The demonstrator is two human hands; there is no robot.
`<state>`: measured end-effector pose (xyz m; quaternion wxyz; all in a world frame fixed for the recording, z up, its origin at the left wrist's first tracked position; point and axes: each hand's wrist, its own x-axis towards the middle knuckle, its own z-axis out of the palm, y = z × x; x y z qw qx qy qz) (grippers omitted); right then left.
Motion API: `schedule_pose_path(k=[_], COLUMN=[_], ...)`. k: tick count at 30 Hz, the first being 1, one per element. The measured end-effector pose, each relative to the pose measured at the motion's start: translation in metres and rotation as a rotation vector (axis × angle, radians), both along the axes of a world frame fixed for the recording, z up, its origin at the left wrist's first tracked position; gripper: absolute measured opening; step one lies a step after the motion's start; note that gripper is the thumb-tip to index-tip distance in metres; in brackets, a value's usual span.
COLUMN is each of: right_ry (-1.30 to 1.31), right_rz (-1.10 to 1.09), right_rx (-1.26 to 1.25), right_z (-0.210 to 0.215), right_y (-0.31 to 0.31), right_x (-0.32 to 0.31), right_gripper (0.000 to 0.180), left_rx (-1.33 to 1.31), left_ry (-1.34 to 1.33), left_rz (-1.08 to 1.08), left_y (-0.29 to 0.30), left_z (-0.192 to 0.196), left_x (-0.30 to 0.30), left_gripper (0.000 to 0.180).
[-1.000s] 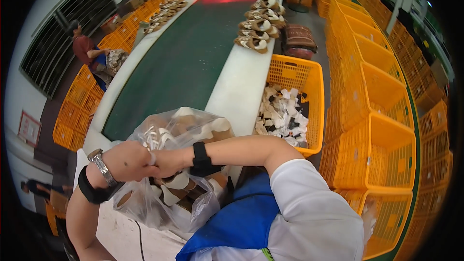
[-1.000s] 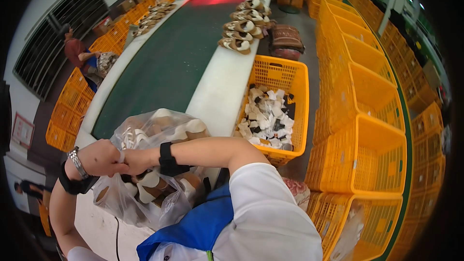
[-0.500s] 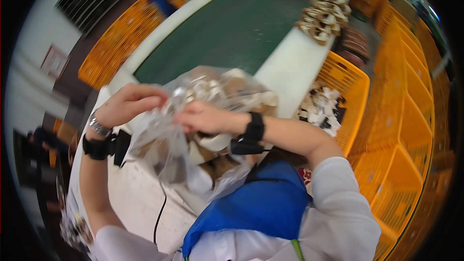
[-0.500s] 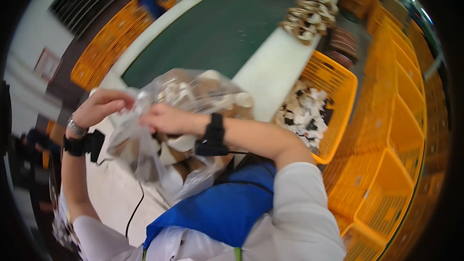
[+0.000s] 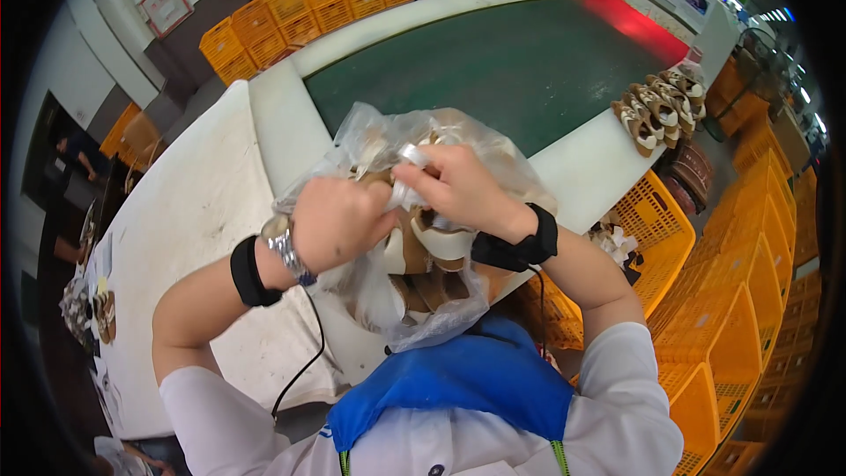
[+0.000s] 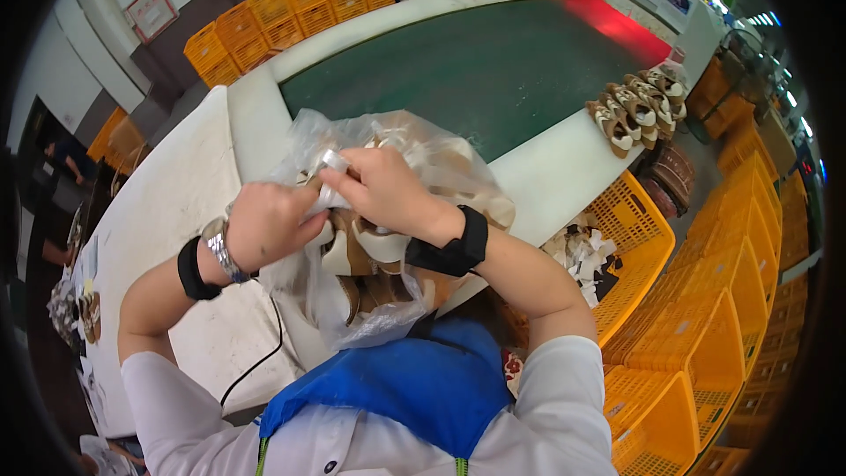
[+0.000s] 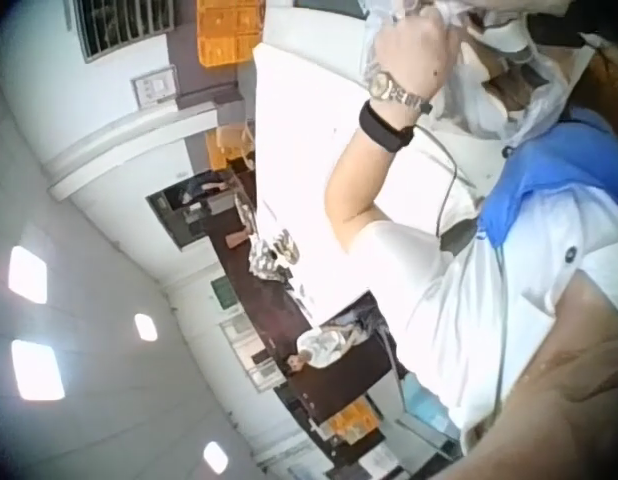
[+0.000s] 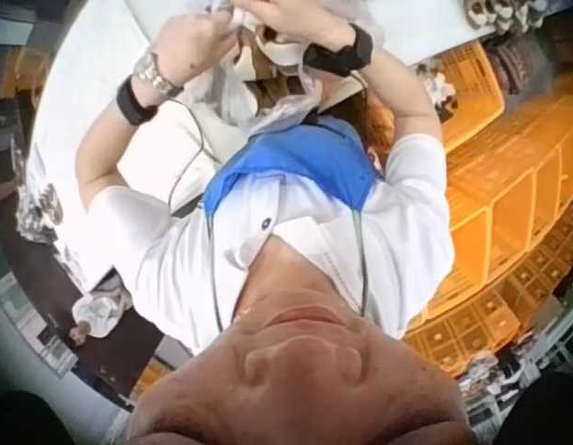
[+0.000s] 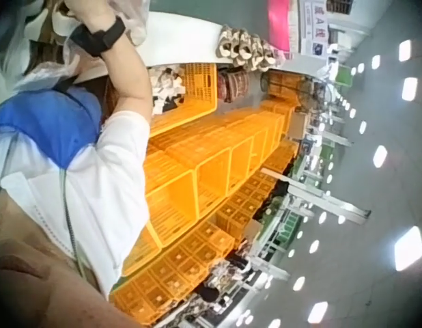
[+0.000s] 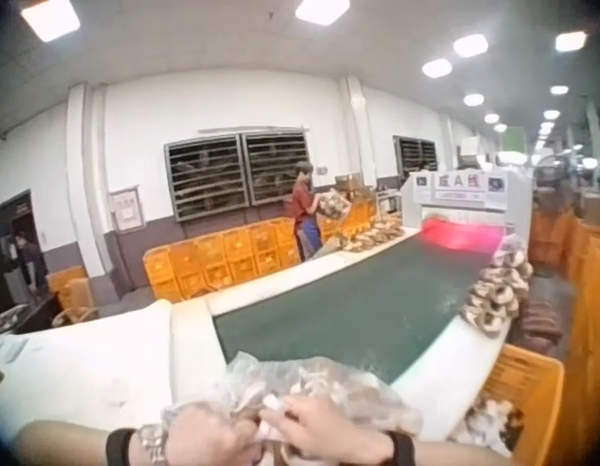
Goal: Gathering multiple pairs of manufactured shoes from a table and placing them into a large plastic bag.
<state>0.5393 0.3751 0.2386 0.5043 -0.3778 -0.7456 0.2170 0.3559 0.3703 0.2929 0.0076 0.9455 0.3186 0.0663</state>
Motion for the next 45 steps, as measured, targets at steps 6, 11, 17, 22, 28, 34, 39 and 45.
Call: schedule_pose_path(k=[6,11,17,22,28,34,39,45], right_ry=[-0.089,0.081,-0.237,-0.29,0.143,-0.131,-0.529,-0.348], right_rz=[0.351,0.135,-0.07,-0.184,0.32,0.47,0.296,0.308], right_rx=[-0.562,-0.2,0.336,0.454,0.11,0.196,0.091,-0.386], right_z=[-0.014,-0.008,-0.032,-0.04,-0.025,0.021,0.025,-0.061], right_y=[0.029,0.003,-0.047,-0.049,-0.032,-0.012,-0.007,-0.003], right_x=[0.005,0.003,-0.001,-0.029,-0.006,0.036,0.088,0.104], right_gripper=[0.021,0.035,0.03,0.029,0.016,0.021,0.019,0.029], left_rx=[0.637,0.182,-1.103,-1.304,-1.022,-0.774,-0.888,-0.766], left_ry=[0.049,-0.103,-0.33,-0.506,-0.315,-0.407,-0.277,-0.545], left_rz=[-0.389,-0.215,0.385,0.443,0.327,0.09,-0.001,0.235], left_y=[0.002,-0.003,0.018,0.022,0.001,0.032,0.056,0.091], left_z=[-0.017,-0.005,0.002,-0.004,0.051,0.045,0.039,-0.065], left_x=[-0.008,-0.008,0.005,-0.024,0.001,-0.036,-0.019,-0.123], left_gripper=[0.036,0.013,0.017,0.018,0.014,0.029,0.028,0.01])
